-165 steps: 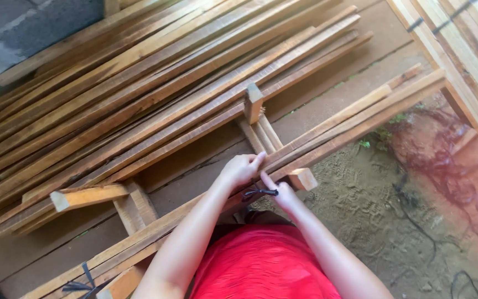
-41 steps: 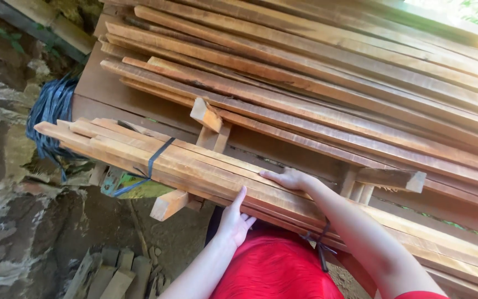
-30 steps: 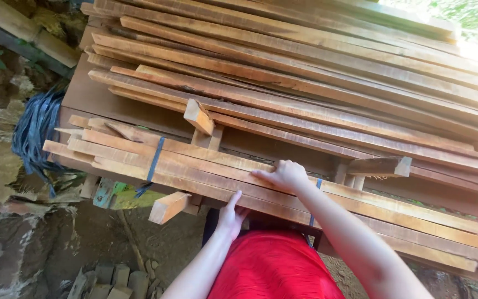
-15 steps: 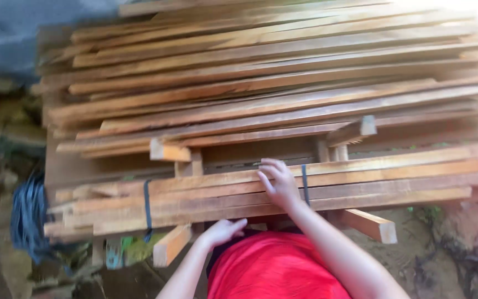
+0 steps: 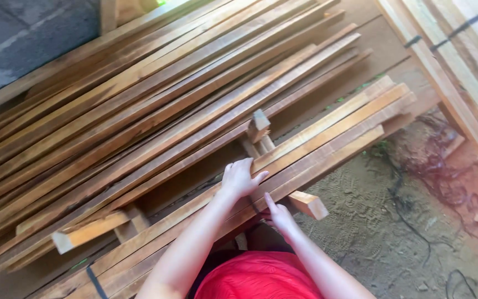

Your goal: The person ties bundles of wooden planks together using black straps. They wrap the straps around the wood, pull them tight, and tie knots to secure the bundles. The person then lifts and moves the tied bundles to a different location on the workbench.

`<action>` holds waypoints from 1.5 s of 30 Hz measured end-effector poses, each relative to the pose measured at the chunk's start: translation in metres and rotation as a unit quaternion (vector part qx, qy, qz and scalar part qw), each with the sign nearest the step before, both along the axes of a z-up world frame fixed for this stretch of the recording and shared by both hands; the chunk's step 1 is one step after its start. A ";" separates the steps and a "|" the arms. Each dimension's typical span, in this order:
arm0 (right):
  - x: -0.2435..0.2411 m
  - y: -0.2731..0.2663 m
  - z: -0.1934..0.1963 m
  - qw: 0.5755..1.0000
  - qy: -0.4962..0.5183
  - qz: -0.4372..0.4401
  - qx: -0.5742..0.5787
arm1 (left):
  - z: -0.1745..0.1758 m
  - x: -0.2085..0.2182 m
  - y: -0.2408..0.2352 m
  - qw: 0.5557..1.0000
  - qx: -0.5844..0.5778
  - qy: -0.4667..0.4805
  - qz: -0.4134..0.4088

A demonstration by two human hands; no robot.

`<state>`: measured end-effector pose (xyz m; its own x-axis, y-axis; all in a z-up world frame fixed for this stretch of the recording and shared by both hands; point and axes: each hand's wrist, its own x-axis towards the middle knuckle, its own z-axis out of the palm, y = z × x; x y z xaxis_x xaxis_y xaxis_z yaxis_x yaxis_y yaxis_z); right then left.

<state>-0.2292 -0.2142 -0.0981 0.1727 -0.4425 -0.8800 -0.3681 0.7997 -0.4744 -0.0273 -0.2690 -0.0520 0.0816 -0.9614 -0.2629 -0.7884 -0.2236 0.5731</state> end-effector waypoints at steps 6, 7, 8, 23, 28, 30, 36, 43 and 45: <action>0.011 -0.016 -0.010 0.998 0.039 0.022 0.033 | -0.007 -0.013 -0.023 0.988 0.146 0.014 0.052; 0.005 -0.010 -0.016 0.998 0.039 0.024 0.038 | -0.005 -0.015 -0.021 0.987 0.152 0.014 0.053; 0.001 -0.002 -0.023 0.998 0.036 0.034 0.034 | -0.004 -0.016 -0.018 0.987 0.145 0.017 0.060; 0.006 -0.017 -0.020 0.997 -0.027 0.032 0.062 | 0.045 -0.037 -0.007 0.985 0.143 -0.096 0.023; -0.010 -0.011 -0.030 0.994 -0.052 0.090 -0.028 | -0.022 -0.035 0.032 0.991 -0.091 -0.091 0.045; -0.010 -0.017 -0.015 0.961 -0.045 0.241 -0.128 | -0.022 -0.037 0.068 0.975 -0.170 -0.123 0.069; 0.065 -0.017 0.094 0.741 -0.001 0.330 -0.585 | 0.025 0.009 0.175 0.978 -0.170 -0.091 0.075; 0.173 -0.033 0.061 0.489 0.119 0.388 -0.772 | -0.046 0.013 0.222 0.936 -0.056 -0.346 -0.016; 0.201 -0.044 0.079 0.585 0.165 0.681 -0.410 | -0.052 0.010 0.227 0.942 -0.101 -0.320 -0.026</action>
